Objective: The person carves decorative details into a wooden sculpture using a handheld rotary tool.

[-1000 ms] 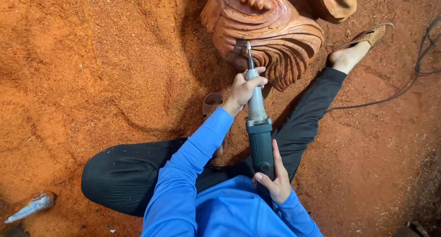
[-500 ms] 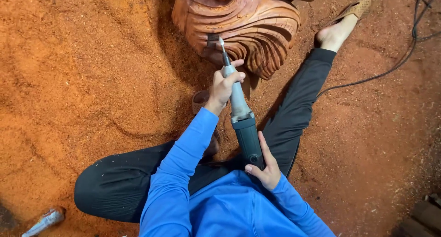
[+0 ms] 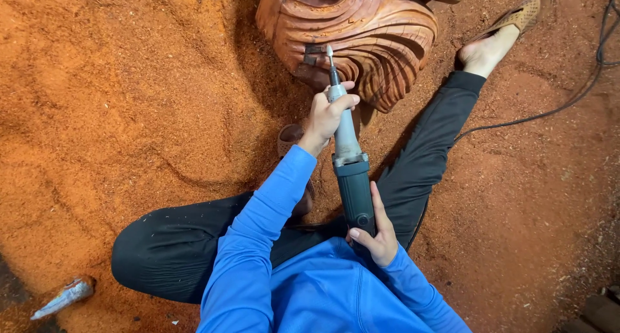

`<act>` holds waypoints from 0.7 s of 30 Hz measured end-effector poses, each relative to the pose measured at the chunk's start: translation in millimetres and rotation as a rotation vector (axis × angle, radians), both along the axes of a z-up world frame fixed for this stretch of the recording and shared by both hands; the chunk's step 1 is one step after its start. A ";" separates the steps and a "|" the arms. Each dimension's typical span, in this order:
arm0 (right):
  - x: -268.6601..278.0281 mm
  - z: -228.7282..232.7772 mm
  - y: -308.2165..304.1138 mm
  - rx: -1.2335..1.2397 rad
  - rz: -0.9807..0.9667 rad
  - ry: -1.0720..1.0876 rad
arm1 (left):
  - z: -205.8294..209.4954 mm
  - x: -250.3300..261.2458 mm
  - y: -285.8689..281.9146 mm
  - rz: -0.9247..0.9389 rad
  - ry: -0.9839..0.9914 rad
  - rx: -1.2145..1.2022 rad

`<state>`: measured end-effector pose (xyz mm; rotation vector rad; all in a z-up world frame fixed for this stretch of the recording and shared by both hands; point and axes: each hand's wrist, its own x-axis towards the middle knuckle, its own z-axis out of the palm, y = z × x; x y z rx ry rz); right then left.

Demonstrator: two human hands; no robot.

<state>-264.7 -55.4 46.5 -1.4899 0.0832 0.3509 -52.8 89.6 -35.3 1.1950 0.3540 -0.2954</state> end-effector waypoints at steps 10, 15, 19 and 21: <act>4.9 -11.7 -11.4 -0.061 0.042 0.016 | -11.4 -3.3 5.4 0.065 -0.028 -0.107; 4.5 -4.3 -11.1 -0.100 0.038 0.013 | -3.3 -5.9 5.4 0.048 -0.028 -0.071; -3.4 -9.6 -7.6 -0.038 -0.005 0.019 | 8.5 -2.8 3.3 0.007 -0.034 0.001; -1.7 -8.1 -6.9 -0.027 0.005 0.014 | 2.8 -1.7 2.1 0.006 -0.023 0.016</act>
